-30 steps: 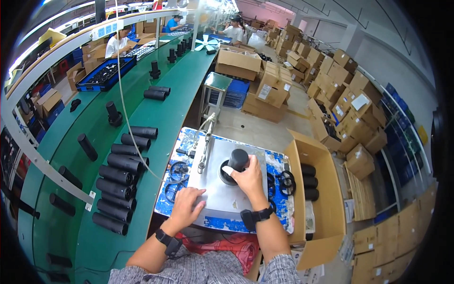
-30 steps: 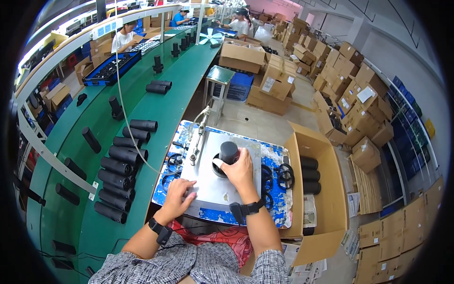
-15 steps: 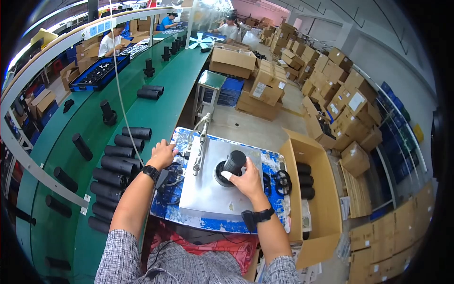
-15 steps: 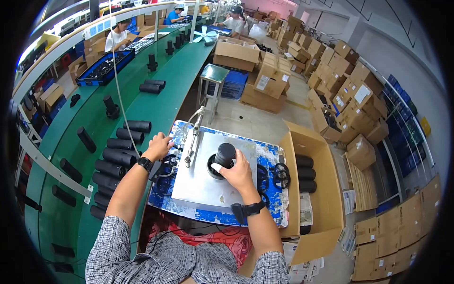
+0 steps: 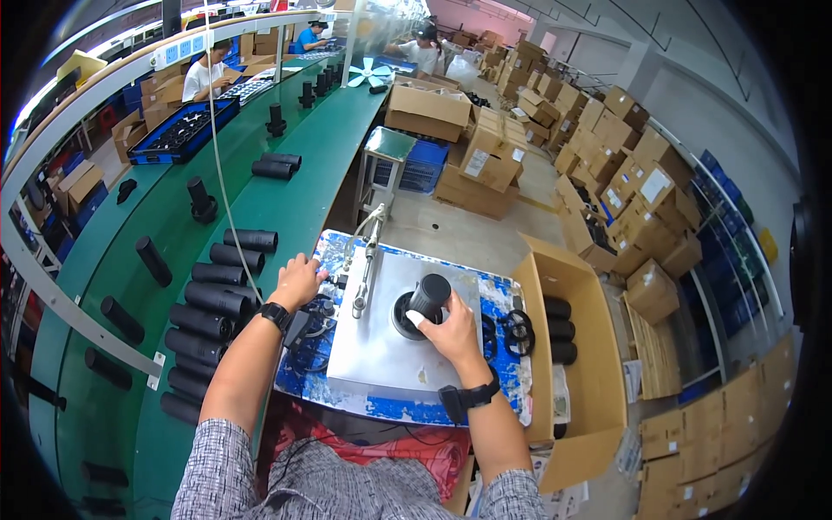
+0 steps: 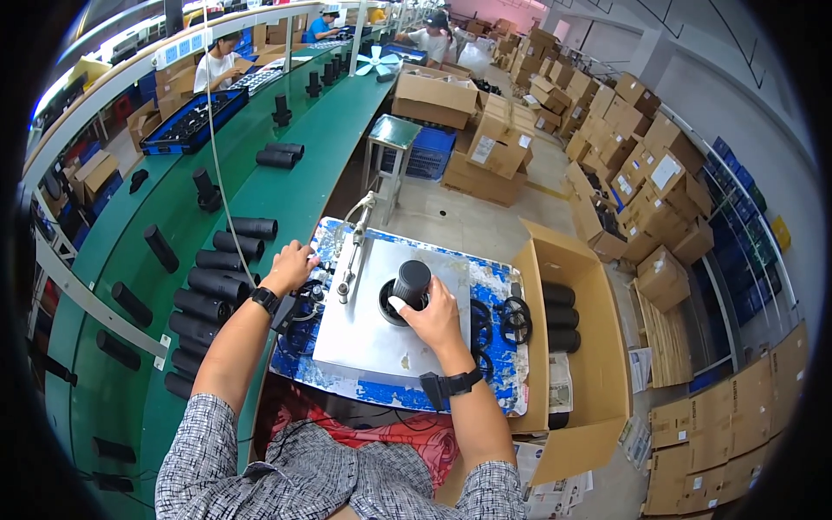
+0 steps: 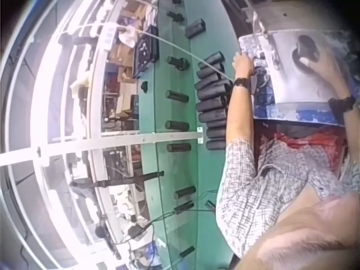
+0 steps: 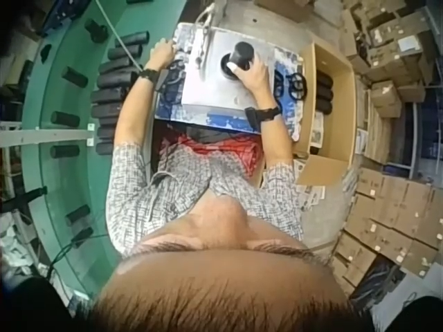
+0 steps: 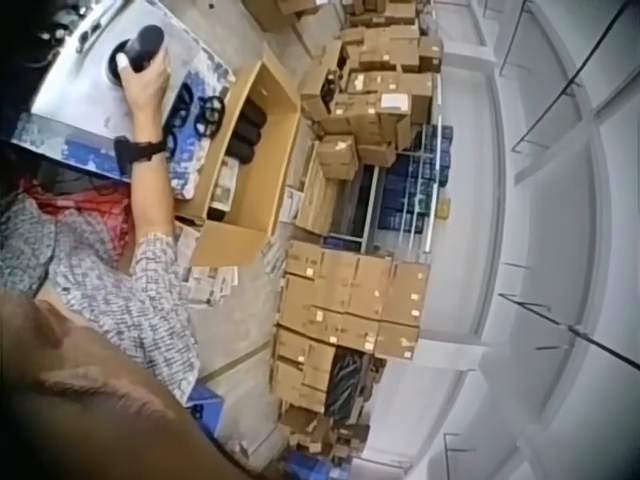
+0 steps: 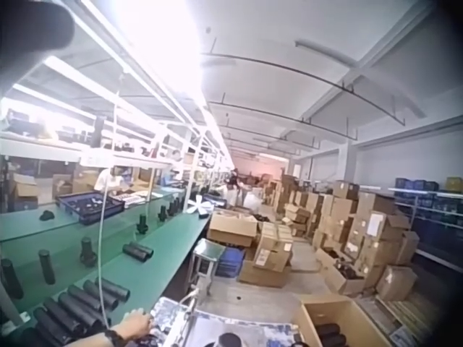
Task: The person picks up a fan guard, places it onto a machine, and fits a cylindrical housing over it. They then press the assembly together and place the completed unit into a cardboard box.
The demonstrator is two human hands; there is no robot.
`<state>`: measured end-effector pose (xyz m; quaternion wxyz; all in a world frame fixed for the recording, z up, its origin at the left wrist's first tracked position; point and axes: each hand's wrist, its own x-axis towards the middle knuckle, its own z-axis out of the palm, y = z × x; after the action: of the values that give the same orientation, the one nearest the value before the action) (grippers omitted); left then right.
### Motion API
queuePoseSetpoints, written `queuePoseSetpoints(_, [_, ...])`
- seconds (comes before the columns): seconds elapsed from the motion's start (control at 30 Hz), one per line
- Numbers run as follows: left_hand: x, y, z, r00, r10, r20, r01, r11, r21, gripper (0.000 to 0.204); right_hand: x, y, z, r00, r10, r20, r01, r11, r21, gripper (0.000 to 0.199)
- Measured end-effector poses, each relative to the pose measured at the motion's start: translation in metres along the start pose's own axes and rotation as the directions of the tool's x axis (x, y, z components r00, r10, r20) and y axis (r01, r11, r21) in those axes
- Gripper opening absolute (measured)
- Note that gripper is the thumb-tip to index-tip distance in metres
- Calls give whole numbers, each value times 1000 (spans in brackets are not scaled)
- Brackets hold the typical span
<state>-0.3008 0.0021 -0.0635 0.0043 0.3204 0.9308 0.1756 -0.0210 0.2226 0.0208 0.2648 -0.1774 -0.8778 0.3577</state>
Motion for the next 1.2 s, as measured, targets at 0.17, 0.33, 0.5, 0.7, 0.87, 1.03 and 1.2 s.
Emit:
queuePoseSetpoints(0.17, [-12,2,-17,999,3,47,-7,997,80,40,0,1,4,999,-27,-20,27,1000,15,56])
queuePoseSetpoints(0.33, [-67,28,-58,881,53,-471,-152,973,-175,35,0,-9,1,1000,5,-13,-5,1000,6,58])
queuePoseSetpoints(0.5, [-174,74,-90,832,47,-553,-395,749,-532,32,20,-9,-33,966,-83,-243,89,996,13,54])
queuePoseSetpoints(0.7, [-254,56,-115,796,42,-604,-429,744,-513,40,-42,-154,-84,727,-655,-207,687,699,200,30])
queuePoseSetpoints(0.87, [-253,102,-125,422,495,-759,-885,406,-228,45,-105,-143,-27,515,-853,-79,830,520,-201,30])
queuePoseSetpoints(1.03, [-256,94,-119,407,459,-790,-880,428,-205,45,-105,-144,6,515,-841,-165,831,538,-144,29])
queuePoseSetpoints(1.2, [-259,67,-129,459,447,-768,-809,567,-154,47,-92,-152,30,578,-815,-32,807,577,-123,33])
